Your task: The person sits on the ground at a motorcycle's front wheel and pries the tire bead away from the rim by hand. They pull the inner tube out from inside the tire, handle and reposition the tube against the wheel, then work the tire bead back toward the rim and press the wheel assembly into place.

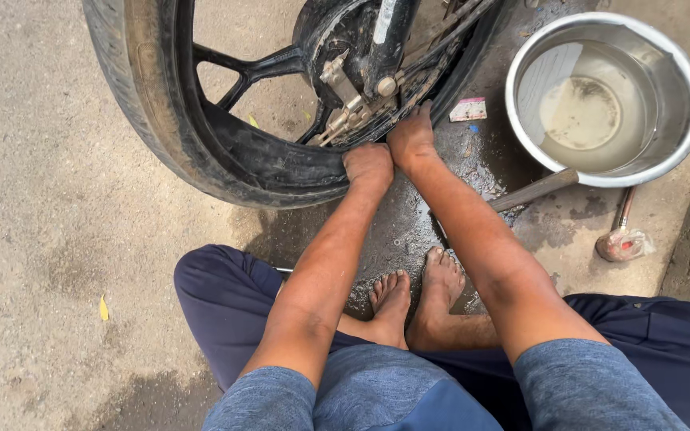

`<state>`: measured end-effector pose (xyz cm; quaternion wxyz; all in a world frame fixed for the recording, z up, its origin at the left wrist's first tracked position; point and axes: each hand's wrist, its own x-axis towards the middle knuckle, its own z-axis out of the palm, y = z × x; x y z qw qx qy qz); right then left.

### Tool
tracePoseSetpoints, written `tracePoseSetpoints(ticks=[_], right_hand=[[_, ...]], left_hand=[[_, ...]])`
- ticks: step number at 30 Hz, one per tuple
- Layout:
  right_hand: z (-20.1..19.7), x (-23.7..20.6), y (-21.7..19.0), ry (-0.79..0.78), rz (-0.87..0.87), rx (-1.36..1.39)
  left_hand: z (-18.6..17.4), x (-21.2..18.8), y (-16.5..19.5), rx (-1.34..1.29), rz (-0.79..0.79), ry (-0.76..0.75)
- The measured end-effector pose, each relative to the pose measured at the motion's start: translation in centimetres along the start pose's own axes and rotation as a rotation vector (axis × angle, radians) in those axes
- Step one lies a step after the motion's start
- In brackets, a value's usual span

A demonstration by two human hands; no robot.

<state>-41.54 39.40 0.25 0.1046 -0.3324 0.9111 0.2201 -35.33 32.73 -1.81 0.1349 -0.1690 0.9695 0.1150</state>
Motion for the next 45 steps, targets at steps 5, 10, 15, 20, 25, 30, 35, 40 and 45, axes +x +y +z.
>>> tracePoseSetpoints(ticks=[5,10,15,20,25,30,35,40,45], right_hand=[[1.7,-1.8,1.8,0.195,-0.045,0.013],[1.3,-2.6,1.6,0.275,-0.078,0.003],[0.9,-3.1,-2.0,0.405,-0.233,0.174],[1.6,-3.9,-2.5,0.402,-0.222,0.6],[0.1,-4.3,-1.7,0.263,-0.264,0.549],[-1.8,-5.3,-2.5,0.075,-0.251,0.379],[-1.6,-4.5,-3.0,-0.04,-0.228,0.37],[-1.5,-2.0,-4.6,-0.036,-0.23,0.105],[1.3,-3.2,-4.6,0.418,-0.283,0.352]], left_hand=[[-0.2,-2.1,-1.3,0.123,0.127,0.015],[-1.5,-7.8,-7.1,-0.025,0.5,0.29],[-2.9,-10.4,-12.2,0.446,0.444,0.468],[-1.9,-8.2,-13.1,0.771,0.478,0.529],[-0.1,-7.4,-12.9,0.591,0.491,0.564],[0.5,-6.9,-11.8,0.587,0.388,0.423],[1.5,-6.5,-10.7,0.546,0.307,0.36],[1.8,-6.2,-10.1,0.528,0.252,0.376],[1.1,-6.1,-10.6,0.492,0.291,0.448]])
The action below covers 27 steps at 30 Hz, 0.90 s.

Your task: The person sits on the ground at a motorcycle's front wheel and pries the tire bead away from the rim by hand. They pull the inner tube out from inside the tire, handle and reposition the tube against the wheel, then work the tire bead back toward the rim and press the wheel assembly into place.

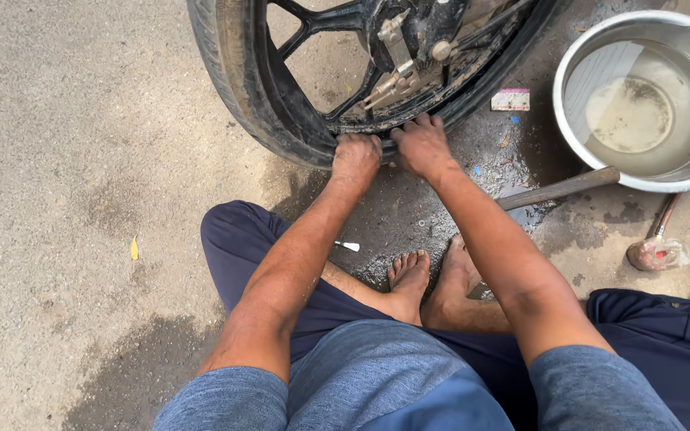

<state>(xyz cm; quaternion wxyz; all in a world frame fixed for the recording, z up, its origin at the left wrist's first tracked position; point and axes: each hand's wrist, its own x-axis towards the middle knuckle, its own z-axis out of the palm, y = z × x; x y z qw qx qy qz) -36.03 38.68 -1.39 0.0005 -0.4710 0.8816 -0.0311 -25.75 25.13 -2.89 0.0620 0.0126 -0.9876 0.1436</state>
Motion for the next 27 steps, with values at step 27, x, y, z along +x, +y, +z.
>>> tracePoseSetpoints(ticks=[27], right_hand=[[-4.2,0.6,-1.2,-0.051,-0.044,0.529]], left_hand=[[-8.5,-5.6,-10.5,0.206,0.218,0.203]])
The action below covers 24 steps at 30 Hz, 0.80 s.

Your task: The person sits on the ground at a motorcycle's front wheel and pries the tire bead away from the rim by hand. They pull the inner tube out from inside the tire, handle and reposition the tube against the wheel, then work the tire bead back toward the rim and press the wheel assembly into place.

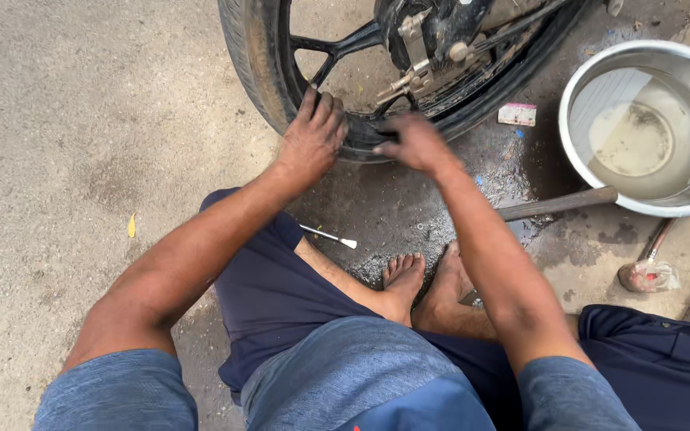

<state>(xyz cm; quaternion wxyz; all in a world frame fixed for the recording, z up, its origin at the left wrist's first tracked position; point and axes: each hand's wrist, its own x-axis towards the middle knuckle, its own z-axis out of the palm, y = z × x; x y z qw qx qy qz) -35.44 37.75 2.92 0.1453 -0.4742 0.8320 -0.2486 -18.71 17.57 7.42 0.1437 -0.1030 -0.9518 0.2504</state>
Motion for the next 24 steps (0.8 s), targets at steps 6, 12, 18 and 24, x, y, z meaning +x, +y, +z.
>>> tracePoseSetpoints(ticks=[6,12,18,24], right_hand=[[5.3,-1.3,-3.6,0.257,0.092,-0.014],[2.8,0.5,-2.9,-0.016,0.15,-0.001],[2.2,2.4,-2.6,-0.208,0.078,-0.06],[3.2,1.2,0.5,-0.044,-0.026,-0.074]], left_hand=[[0.4,1.5,-0.6,0.08,0.137,-0.048],[1.4,2.5,0.2,0.006,0.164,-0.35],[2.1,3.5,1.2,-0.003,0.116,-0.442],[4.9,2.4,3.5,-0.052,-0.005,-0.286]])
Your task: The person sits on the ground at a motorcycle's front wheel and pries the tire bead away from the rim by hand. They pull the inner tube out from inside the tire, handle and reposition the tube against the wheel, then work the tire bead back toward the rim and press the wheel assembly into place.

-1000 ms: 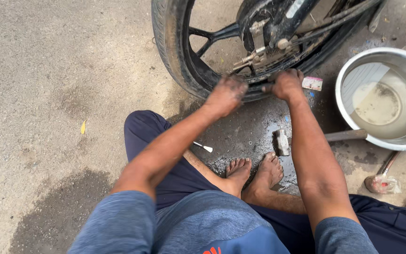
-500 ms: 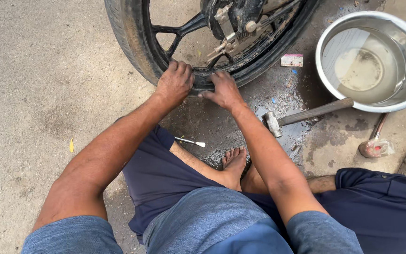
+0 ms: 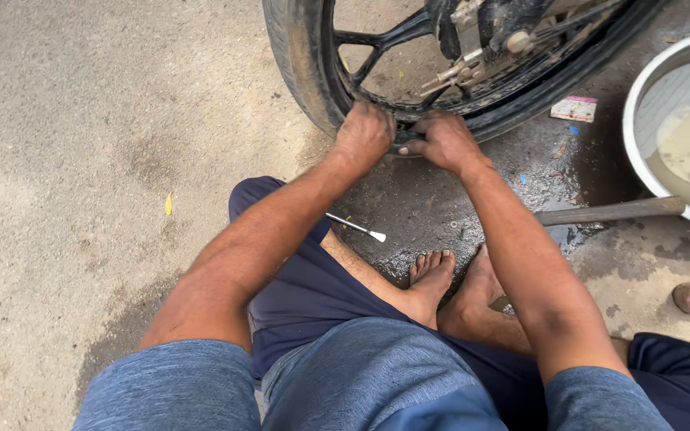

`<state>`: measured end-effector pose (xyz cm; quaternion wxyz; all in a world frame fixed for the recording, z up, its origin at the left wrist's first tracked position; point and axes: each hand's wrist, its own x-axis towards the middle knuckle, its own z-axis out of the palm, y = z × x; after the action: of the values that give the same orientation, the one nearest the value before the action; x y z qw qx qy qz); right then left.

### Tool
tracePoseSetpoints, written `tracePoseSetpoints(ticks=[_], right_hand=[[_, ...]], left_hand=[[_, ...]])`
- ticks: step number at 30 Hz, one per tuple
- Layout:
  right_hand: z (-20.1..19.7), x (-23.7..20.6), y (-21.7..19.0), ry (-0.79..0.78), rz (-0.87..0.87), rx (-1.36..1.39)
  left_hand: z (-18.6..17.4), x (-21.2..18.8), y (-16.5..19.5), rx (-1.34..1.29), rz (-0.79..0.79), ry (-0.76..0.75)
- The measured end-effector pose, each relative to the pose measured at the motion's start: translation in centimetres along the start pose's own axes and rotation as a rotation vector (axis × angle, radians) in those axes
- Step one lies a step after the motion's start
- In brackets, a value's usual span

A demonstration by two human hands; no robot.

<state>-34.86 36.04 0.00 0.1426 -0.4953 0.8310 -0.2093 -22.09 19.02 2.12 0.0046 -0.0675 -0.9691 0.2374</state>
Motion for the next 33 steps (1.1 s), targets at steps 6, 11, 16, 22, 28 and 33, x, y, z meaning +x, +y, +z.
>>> tracePoseSetpoints(ticks=[6,11,16,22,28,33], right_hand=[[-3.7,-1.4,5.2,-0.058,0.135,-0.351],[-6.5,-1.9,8.8,-0.042,0.256,-0.622],[-5.4,-0.6,8.5,-0.083,0.324,-0.69],[-1.1,0.4,2.2,-0.145,0.209,-0.261],[-0.4,-1.5,-0.8,0.005,0.157,-0.084],[-1.1,0.0,0.2,-0.217,0.234,-0.106]], left_hand=[[1.3,5.0,7.8,-0.225,-0.235,0.186],[-0.6,8.6,11.2,-0.533,-0.332,0.206],[-0.8,2.7,6.3,-0.428,-0.158,0.386],[-1.7,-2.6,1.9,-0.106,-0.085,0.287],[-1.5,-0.3,3.3,-0.206,-0.133,0.187],[0.4,2.2,4.0,-0.154,-0.15,-0.067]])
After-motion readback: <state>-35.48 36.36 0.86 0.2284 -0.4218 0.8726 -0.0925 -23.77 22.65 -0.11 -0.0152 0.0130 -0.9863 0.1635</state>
